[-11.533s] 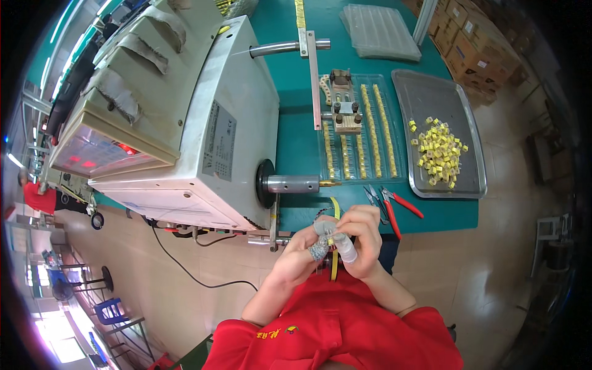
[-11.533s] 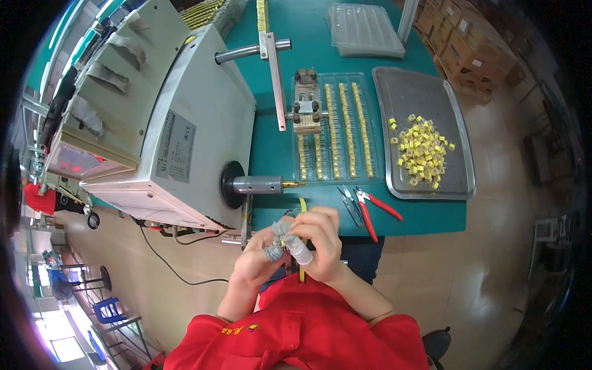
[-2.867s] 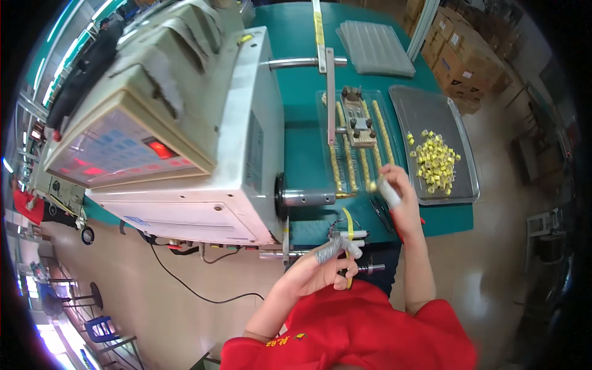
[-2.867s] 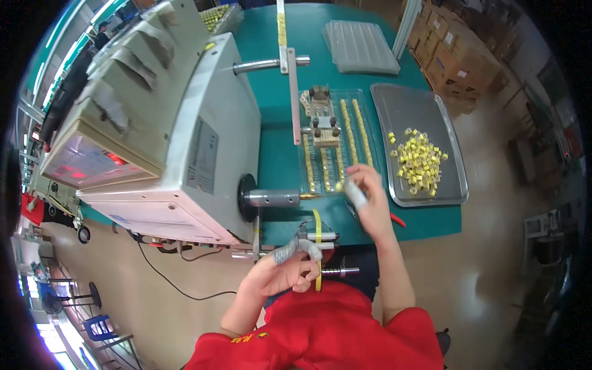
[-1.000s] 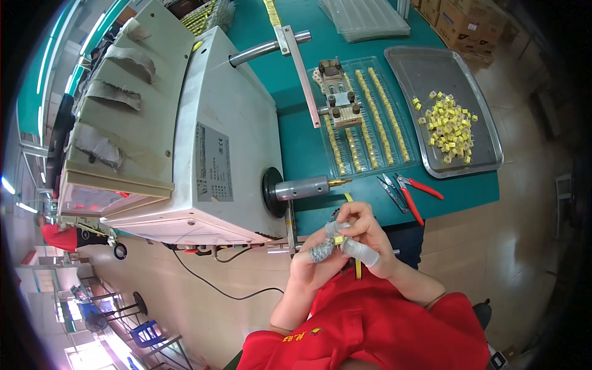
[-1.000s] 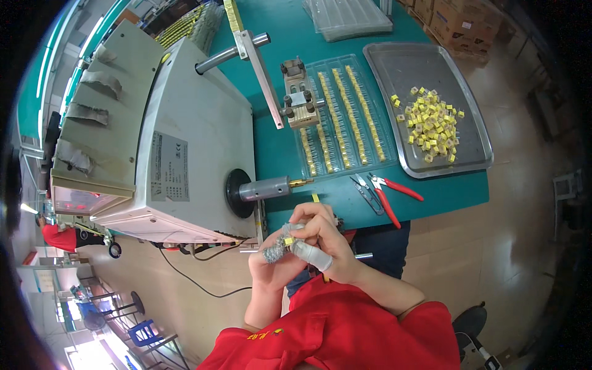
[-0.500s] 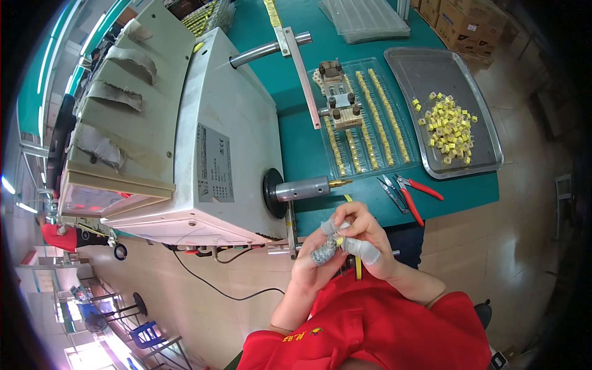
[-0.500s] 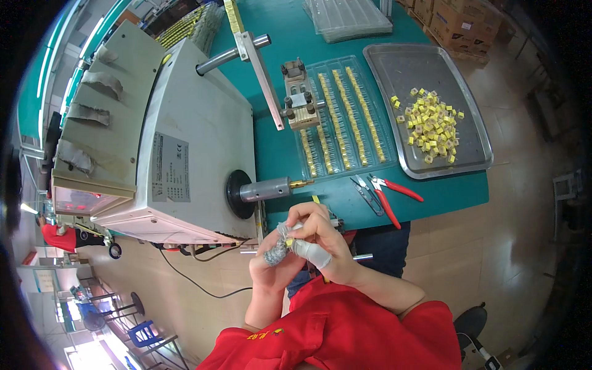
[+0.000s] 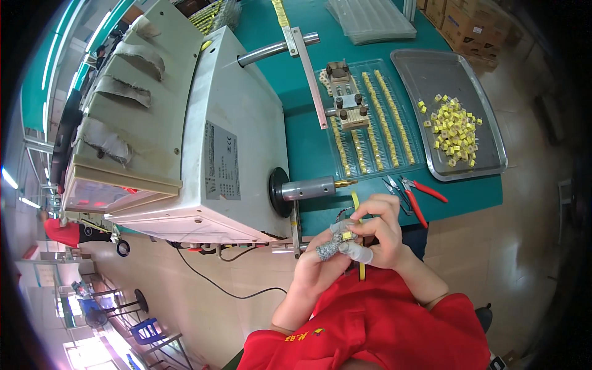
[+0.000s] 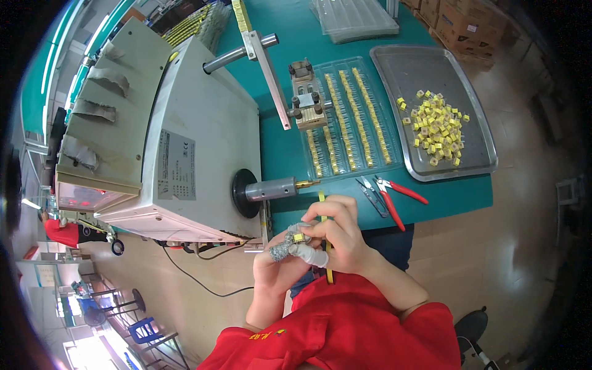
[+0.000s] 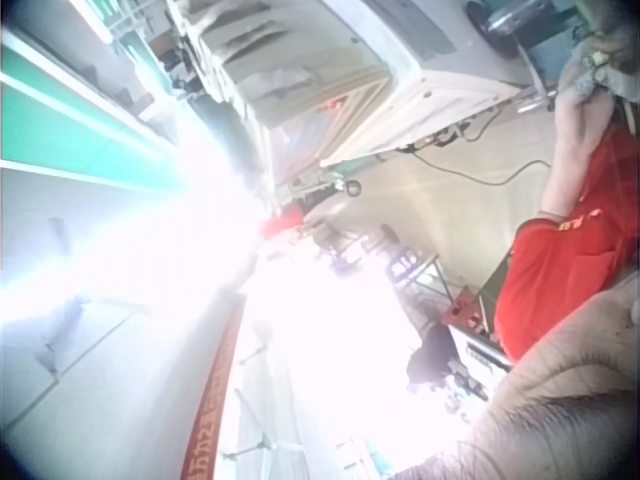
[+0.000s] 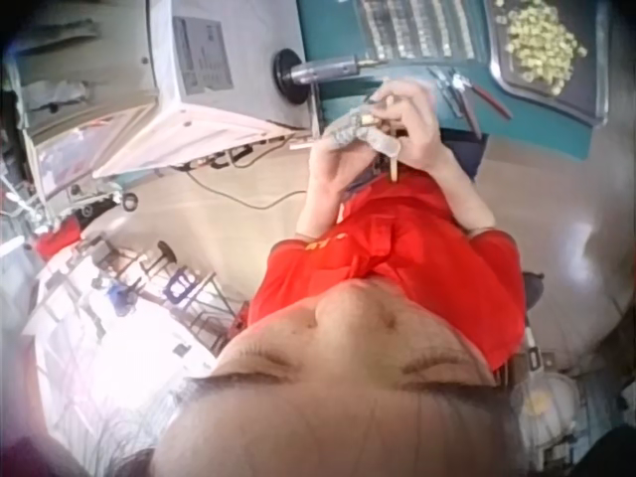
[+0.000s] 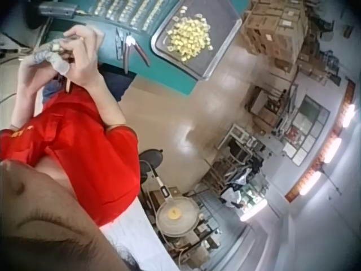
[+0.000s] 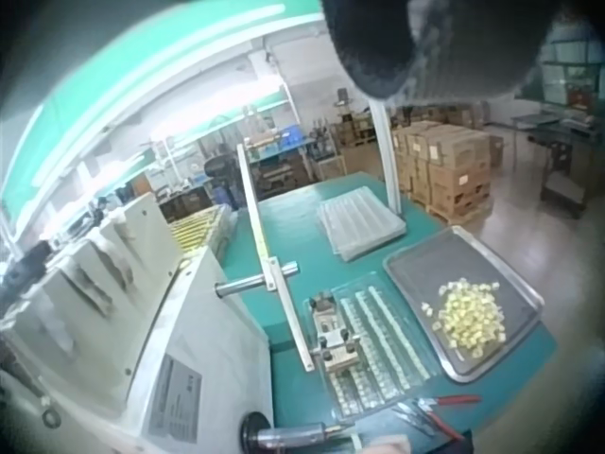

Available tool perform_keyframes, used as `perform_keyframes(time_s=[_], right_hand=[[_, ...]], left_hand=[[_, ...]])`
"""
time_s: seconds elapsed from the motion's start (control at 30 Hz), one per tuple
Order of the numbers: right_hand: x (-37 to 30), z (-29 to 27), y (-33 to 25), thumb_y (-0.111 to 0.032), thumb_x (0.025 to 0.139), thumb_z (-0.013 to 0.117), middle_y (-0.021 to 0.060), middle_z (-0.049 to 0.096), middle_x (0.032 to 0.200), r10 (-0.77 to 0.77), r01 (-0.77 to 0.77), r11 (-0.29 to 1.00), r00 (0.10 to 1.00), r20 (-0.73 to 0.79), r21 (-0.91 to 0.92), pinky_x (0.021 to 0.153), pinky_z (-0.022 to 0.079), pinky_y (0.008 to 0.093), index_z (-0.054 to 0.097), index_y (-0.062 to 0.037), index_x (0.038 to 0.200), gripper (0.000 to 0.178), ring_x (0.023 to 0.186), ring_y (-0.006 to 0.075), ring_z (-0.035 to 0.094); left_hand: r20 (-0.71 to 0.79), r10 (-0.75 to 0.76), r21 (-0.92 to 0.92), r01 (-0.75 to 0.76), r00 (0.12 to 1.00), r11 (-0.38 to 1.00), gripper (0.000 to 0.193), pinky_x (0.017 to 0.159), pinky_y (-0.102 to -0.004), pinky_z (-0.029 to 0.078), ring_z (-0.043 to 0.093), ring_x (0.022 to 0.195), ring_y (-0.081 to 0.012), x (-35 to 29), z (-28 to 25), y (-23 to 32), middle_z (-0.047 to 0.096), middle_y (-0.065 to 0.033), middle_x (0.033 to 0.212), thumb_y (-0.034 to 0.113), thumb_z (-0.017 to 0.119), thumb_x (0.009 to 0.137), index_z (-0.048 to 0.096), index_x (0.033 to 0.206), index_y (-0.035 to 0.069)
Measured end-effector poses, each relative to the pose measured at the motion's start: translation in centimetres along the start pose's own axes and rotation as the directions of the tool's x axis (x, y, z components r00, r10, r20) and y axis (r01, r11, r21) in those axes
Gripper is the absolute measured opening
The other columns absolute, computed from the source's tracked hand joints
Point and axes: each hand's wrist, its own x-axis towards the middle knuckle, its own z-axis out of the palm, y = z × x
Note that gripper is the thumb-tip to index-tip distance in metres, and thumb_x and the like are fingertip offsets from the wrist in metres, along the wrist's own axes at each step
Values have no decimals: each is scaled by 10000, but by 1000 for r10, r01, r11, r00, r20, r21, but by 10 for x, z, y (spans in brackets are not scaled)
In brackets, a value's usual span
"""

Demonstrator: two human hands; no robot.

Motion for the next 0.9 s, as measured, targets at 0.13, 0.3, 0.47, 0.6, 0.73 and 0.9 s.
perform_keyframes(time_s=[0.13,0.3,0.47,0.6,0.73,0.9], right_hand=[[-2,2,4,-156,663,707,74,536,896,-80,79,997,996,-46,-23,755,367,333,516,-57,752,232,850,255,436],[-3,6,4,-125,682,678,97,514,931,62,-61,994,998,-11,90,752,375,325,497,-58,748,204,859,253,428],[-5,6,-4,-80,713,642,140,420,1003,280,-315,871,949,146,378,838,327,306,460,-46,811,209,939,226,390],[-10,9,-5,-33,711,633,127,375,1049,377,-417,728,907,190,545,884,305,293,462,-52,870,234,985,203,375],[-9,9,-6,-2,723,615,120,367,1055,400,-440,664,892,211,604,883,311,281,459,-60,874,225,997,185,380],[-6,8,-8,37,735,584,111,358,1064,438,-481,476,856,275,737,862,338,262,454,-57,875,213,975,159,408]], left_hand=[[2,-22,64,22,1000,998,473,907,-293,349,460,1015,-163,0,4,3,485,-79,1070,204,568,786,421,1160,-45],[-79,81,285,-56,994,957,440,891,-281,344,452,1005,-150,-1,8,-2,480,-61,1050,216,555,804,428,1150,-25],[-54,82,164,-72,995,984,380,856,-270,346,439,966,-125,0,2,0,463,-38,1015,178,541,817,433,1128,-11],[-105,90,177,-70,990,982,351,843,-262,343,433,963,-111,0,8,0,456,-27,1003,150,536,820,439,1120,-2],[-117,141,237,-110,983,965,295,838,-253,346,445,949,-108,0,7,-2,432,-22,1038,106,517,830,451,1101,7],[-90,206,330,-166,974,929,228,796,-234,354,440,922,-105,1,3,-4,367,-12,1113,53,501,837,465,1057,7]])
